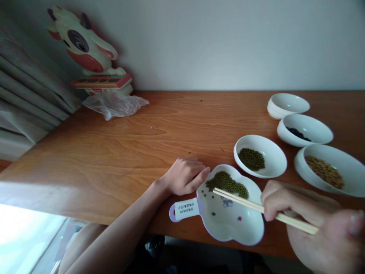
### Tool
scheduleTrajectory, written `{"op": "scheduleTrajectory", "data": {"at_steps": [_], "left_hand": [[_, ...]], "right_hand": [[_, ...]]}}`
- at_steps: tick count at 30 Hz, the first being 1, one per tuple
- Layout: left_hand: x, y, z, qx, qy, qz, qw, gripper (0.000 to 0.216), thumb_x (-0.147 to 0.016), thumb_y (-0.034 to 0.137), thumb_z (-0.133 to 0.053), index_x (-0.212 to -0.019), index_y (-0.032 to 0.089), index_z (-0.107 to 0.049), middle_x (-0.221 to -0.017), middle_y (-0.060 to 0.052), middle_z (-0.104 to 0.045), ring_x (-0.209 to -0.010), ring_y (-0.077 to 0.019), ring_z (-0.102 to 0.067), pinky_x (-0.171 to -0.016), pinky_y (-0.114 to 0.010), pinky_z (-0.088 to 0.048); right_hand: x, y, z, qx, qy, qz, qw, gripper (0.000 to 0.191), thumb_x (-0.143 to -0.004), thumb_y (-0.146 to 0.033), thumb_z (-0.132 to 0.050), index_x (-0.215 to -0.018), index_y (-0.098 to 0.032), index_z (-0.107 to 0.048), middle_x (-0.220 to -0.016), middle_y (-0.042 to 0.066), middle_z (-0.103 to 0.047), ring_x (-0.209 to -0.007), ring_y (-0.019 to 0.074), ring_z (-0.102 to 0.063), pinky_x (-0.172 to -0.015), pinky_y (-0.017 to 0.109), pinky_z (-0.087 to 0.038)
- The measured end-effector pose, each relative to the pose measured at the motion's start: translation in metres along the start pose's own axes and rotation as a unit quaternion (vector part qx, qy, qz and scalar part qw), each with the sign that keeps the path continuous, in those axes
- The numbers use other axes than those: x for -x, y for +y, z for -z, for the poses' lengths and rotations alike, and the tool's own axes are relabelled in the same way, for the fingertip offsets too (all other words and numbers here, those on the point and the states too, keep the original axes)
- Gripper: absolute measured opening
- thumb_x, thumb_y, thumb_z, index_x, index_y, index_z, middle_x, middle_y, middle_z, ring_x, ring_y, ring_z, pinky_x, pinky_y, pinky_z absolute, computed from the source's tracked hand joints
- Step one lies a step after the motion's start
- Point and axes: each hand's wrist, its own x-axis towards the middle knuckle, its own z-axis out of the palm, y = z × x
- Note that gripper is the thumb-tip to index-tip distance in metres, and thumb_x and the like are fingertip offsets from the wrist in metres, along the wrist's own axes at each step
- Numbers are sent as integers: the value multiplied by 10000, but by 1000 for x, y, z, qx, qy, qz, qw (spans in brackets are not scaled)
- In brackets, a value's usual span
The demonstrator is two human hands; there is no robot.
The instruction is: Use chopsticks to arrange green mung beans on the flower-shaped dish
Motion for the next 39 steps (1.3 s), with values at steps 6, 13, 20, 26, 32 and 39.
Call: {"op": "scheduleTrajectory", "data": {"at_steps": [6,13,20,26,32,39], "left_hand": [[0,2,2,2,-3,10,1000,445,-1071,333,-261,-718,177,-483,-715,-20,-583,-660,-132,-505,-673,-277,-401],[0,1,1,6,-1,9,1000,449,-1073,336,-261,-723,173,-491,-723,-23,-587,-660,-130,-505,-677,-277,-408],[0,0,0,-1,4,3,1000,452,-1072,330,-267,-726,171,-511,-721,-24,-593,-656,-130,-510,-663,-288,-402],[0,0,0,-4,4,4,1000,454,-1074,336,-256,-730,174,-504,-726,-26,-598,-666,-134,-522,-666,-285,-404],[0,0,1,-3,3,1,1000,460,-1073,334,-255,-723,174,-506,-721,-29,-597,-665,-136,-516,-671,-287,-404],[0,2,2,2,4,6,1000,459,-1072,333,-259,-722,175,-510,-715,-25,-592,-657,-133,-510,-669,-285,-407]], "right_hand": [[2,8,7,31,-76,-3,997,728,-937,-767,-189,-659,-216,-575,-610,20,-573,-569,162,-517,-554,320,-336],[1,11,-1,44,-97,4,994,717,-940,-762,-181,-670,-212,-554,-612,13,-529,-561,152,-480,-547,314,-298],[3,12,-6,71,-94,23,993,711,-970,-715,-156,-670,-210,-557,-627,19,-537,-574,157,-486,-564,324,-299],[3,10,-5,79,-103,31,991,656,-992,-664,-198,-676,-208,-548,-635,14,-537,-590,155,-495,-578,322,-297],[4,9,-5,83,-101,43,990,661,-1008,-633,-176,-670,-203,-547,-622,11,-529,-579,148,-490,-578,315,-298],[4,10,-4,74,-90,21,993,681,-970,-703,-180,-681,-214,-555,-627,23,-533,-572,168,-483,-560,331,-290]]}}
